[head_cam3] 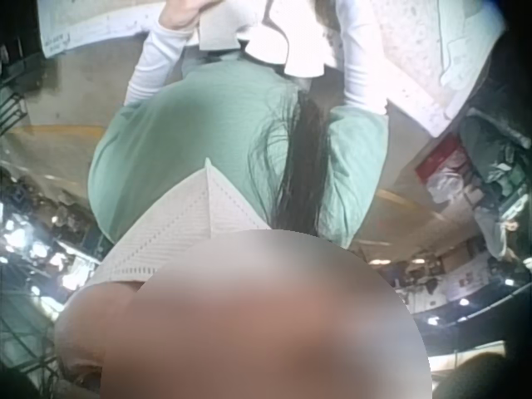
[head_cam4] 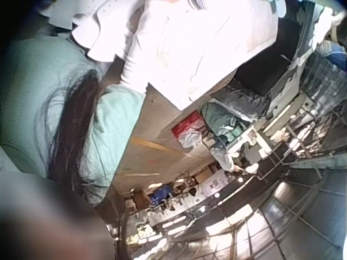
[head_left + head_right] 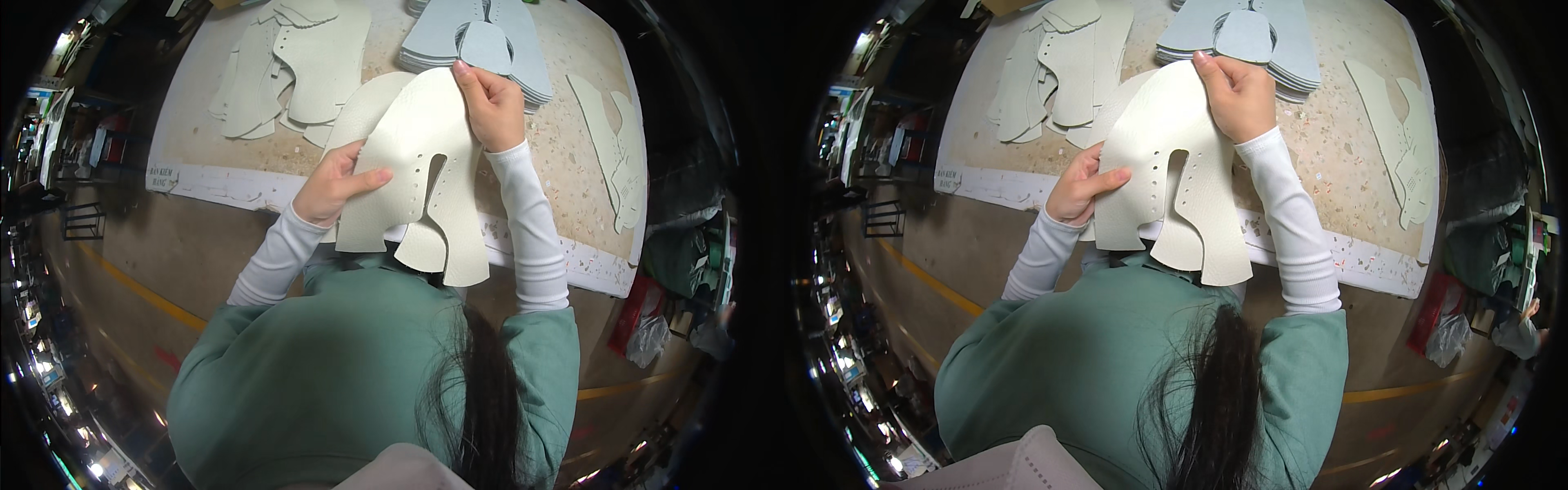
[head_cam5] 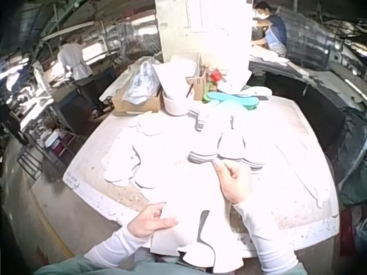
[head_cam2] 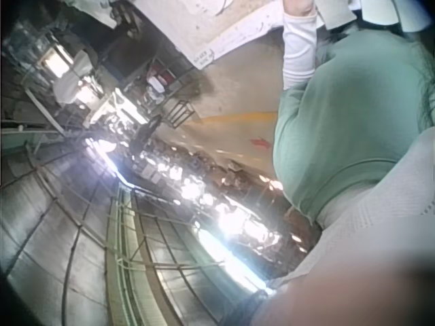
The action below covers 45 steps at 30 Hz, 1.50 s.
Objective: The person repeatedly picks up white shoe upper parts and gray insole pieces from a table, aligns them, and stacks them into separate piles. The person handles the parts one at a time, turning them over and placing them in neat stacks.
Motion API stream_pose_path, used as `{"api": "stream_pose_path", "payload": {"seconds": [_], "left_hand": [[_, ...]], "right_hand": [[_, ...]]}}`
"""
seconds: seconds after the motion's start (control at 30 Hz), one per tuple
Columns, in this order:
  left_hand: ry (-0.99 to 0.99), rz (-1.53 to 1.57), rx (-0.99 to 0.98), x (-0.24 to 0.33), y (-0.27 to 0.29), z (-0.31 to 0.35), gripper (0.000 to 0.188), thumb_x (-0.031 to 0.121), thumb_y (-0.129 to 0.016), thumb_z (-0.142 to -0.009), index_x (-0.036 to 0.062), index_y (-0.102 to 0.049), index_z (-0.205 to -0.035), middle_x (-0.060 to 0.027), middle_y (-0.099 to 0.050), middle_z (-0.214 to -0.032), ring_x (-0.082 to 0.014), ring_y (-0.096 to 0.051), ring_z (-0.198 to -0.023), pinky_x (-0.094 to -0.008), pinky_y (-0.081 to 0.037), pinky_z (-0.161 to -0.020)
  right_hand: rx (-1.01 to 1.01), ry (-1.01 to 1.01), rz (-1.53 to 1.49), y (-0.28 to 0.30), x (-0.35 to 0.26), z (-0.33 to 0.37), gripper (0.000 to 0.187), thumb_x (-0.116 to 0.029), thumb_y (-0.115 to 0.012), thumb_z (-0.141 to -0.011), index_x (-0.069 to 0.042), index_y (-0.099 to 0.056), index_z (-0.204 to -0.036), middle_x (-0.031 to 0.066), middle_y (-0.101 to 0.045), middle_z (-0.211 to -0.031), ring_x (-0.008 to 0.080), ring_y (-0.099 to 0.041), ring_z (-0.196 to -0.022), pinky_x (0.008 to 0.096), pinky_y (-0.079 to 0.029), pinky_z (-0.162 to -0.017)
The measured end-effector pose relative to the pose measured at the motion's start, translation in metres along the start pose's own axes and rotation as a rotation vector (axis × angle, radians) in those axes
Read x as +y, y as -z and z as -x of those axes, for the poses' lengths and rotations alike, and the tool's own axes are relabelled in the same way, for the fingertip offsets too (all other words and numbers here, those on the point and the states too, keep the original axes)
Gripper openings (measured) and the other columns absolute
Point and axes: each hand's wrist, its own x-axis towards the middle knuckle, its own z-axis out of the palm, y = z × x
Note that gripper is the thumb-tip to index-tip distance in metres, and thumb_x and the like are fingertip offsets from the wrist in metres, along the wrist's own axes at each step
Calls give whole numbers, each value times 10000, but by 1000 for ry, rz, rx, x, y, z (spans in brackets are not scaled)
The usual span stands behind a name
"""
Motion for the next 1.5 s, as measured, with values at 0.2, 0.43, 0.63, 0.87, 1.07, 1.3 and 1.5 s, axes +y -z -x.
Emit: {"api": "stream_pose_path", "payload": {"seconds": [0.2, 0.43, 0.63, 0.87, 1.07, 1.3, 1.5], "left_hand": [[-18, -192, -112, 14, 4, -4, 443, 115, -619, -846, -37, -474, -1236, -88, -592, -1109, -135, -554, -1012, -266, -428, -896], [-62, -440, -199, 48, 18, -101, 370, 173, -615, -858, -25, -548, -1163, -65, -596, -1096, -98, -546, -992, -221, -426, -868], [95, -535, -211, 21, 5, -143, 350, 181, -682, -814, -11, -599, -1095, -55, -634, -1008, -95, -578, -895, -209, -457, -794], [210, -606, -107, 3, 10, -112, 442, 237, -744, -744, -20, -604, -1075, -84, -654, -925, -130, -608, -804, -243, -488, -741], [256, -483, -113, 0, 11, -74, 412, 194, -723, -754, -39, -593, -1067, -101, -656, -951, -146, -622, -811, -264, -502, -730], [263, -434, -71, 2, 5, -30, 388, 185, -713, -773, -55, -600, -1056, -100, -657, -915, -124, -604, -803, -255, -488, -731], [307, -364, -92, -2, 4, 9, 295, 159, -667, -811, -52, -636, -1015, -84, -668, -922, -101, -598, -815, -242, -480, -741]], "right_hand": [[-64, 38, -160, -1, -15, 5, 310, -299, -601, -881, 0, -685, -872, 63, -636, -641, 59, -504, -560, 219, -428, -539], [-38, 357, 80, -5, -20, 5, 189, -224, -642, -839, -50, -703, -883, 36, -606, -707, 133, -544, -596, 234, -439, -572], [-20, 101, 243, 3, 14, -4, 283, -317, -605, -851, -51, -696, -813, 130, -608, -610, 220, -558, -501, 324, -437, -523], [-61, -226, 222, -9, 46, -8, 388, -388, -619, -841, -6, -692, -844, 50, -585, -576, 67, -471, -568, 254, -415, -554], [-3, -239, 275, -16, 54, -10, 402, -400, -639, -819, -3, -688, -778, 5, -545, -537, 86, -456, -520, 255, -404, -533], [-31, -301, 309, -16, 58, -13, 397, -449, -613, -806, -66, -714, -839, 166, -664, -739, 307, -648, -698, 347, -494, -704], [5, -279, 236, -17, 68, -16, 421, -463, -631, -792, -52, -715, -834, 157, -672, -741, 289, -654, -706, 336, -495, -715]]}}
